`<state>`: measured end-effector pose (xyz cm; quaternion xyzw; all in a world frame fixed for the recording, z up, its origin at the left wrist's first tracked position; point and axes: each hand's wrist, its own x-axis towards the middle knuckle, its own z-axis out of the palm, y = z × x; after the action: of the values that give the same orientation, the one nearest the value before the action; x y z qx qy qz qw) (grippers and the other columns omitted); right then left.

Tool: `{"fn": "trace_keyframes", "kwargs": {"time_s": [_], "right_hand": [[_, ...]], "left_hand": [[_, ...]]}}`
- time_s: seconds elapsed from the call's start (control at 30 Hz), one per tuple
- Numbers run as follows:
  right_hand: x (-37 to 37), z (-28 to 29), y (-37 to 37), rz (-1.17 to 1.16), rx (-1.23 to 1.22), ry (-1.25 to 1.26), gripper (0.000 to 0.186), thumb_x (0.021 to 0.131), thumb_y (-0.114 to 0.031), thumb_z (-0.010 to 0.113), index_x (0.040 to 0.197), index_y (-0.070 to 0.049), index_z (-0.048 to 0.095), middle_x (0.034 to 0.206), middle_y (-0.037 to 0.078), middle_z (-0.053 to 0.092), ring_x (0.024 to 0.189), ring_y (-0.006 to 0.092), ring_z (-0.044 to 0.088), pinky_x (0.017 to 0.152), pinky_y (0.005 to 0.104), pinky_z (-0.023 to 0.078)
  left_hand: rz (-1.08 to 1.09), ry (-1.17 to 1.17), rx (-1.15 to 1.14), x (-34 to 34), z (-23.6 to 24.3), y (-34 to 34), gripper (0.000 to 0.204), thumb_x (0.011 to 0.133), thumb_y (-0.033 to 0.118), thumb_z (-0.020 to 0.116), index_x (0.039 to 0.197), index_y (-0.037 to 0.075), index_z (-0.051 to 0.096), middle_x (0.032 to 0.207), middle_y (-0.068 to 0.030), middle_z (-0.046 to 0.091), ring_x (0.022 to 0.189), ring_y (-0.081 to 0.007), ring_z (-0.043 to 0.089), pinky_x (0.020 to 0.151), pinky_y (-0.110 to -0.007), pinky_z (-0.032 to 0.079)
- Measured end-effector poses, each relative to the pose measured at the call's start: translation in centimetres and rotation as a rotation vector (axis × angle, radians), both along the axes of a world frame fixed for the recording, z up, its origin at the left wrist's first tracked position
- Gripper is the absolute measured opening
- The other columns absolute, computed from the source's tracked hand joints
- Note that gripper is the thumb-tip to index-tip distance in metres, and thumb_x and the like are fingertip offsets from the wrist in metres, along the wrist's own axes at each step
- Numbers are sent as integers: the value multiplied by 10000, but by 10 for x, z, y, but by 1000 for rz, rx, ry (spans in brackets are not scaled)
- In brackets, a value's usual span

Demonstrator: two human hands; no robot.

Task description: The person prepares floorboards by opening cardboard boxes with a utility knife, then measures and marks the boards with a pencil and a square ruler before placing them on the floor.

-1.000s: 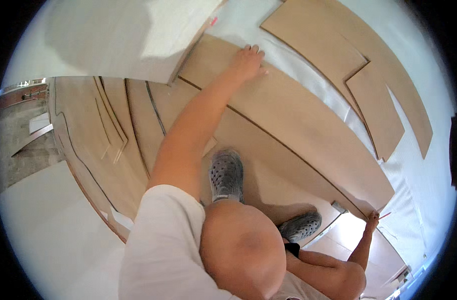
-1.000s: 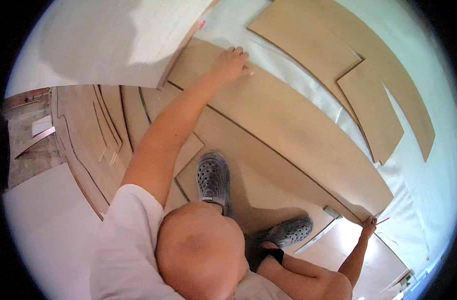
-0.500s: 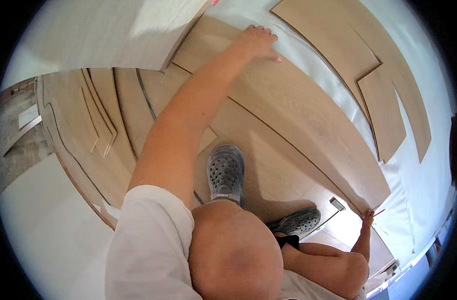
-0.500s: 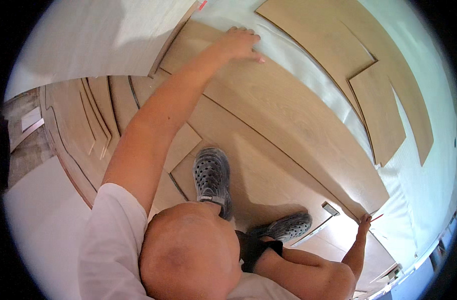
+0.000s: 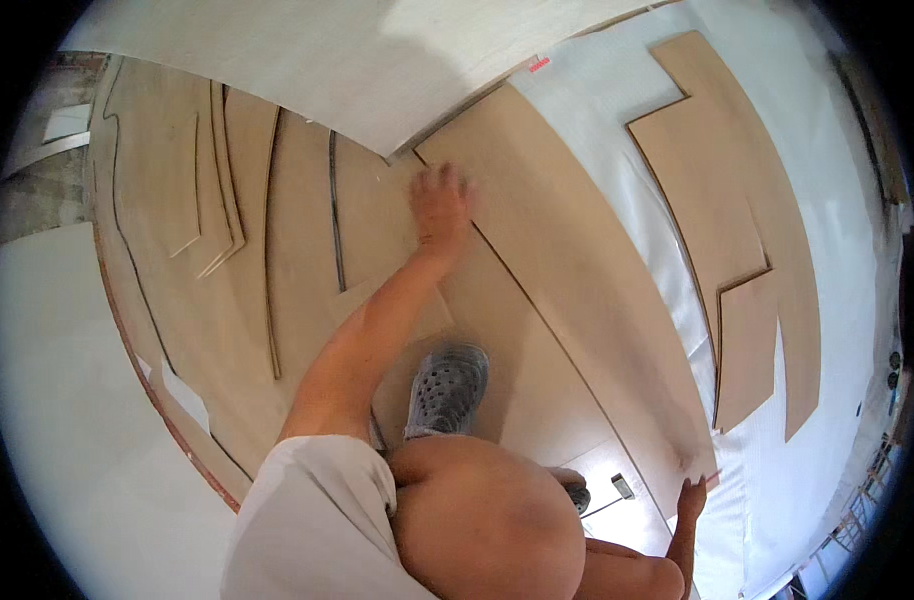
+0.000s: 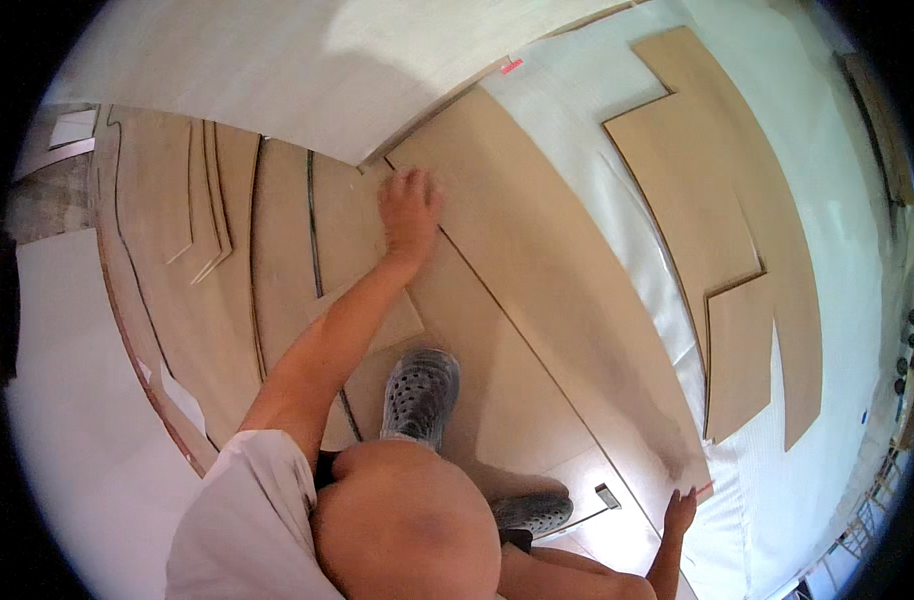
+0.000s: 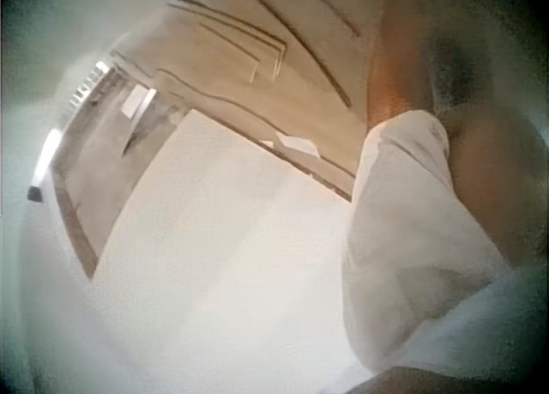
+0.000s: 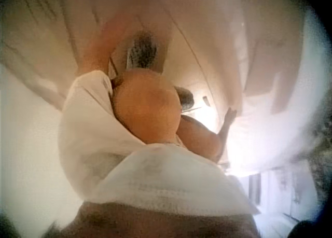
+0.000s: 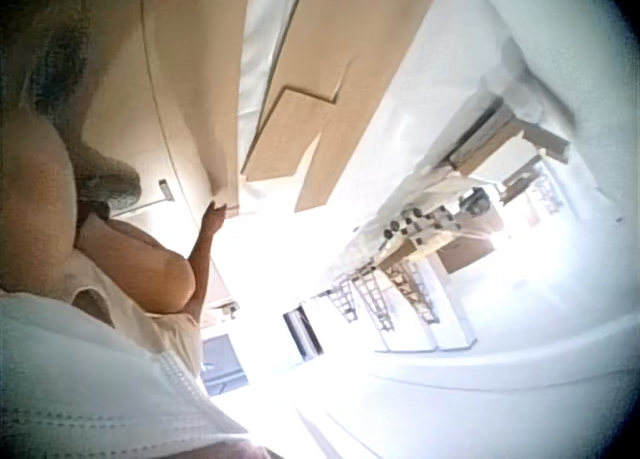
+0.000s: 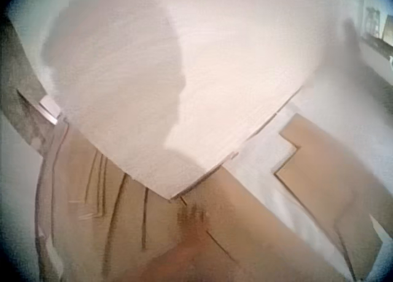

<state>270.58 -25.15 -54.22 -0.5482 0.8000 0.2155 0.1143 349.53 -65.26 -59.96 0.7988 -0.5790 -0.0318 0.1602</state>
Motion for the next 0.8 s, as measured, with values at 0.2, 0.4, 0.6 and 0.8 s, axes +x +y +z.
{"fn": "trace_keyframes", "kwargs": {"time_s": [0.2,0.4,0.6,0.8], "right_hand": [[193,74,-213,164,51,-417,422,931,-149,630,1330,-34,550,1041,190,665,1008,370,627,905,461,504],[307,27,-315,380,-249,-468,450,892,-139,707,1316,-83,570,1273,218,579,1180,401,555,1007,469,466],[345,1,-334,303,-381,-361,493,808,-210,795,1254,-95,619,1200,164,595,1086,365,559,946,460,477],[346,-10,-335,202,-412,-437,463,761,-176,815,1186,-98,649,1167,134,608,1110,350,548,942,460,475]], "left_hand": [[377,118,-191,32,-2,-16,441,933,283,664,1267,0,612,1294,-172,533,1189,-367,482,1034,-515,368],[372,46,-231,34,-4,-24,384,912,264,693,1221,41,648,1203,-153,580,1095,-363,536,978,-495,401],[407,45,-151,31,3,-28,379,947,297,641,1259,82,633,1243,-161,570,1103,-372,534,976,-512,399],[403,8,-136,35,-4,-27,356,963,293,622,1257,93,636,1215,-168,569,1071,-369,532,958,-514,405]]}}
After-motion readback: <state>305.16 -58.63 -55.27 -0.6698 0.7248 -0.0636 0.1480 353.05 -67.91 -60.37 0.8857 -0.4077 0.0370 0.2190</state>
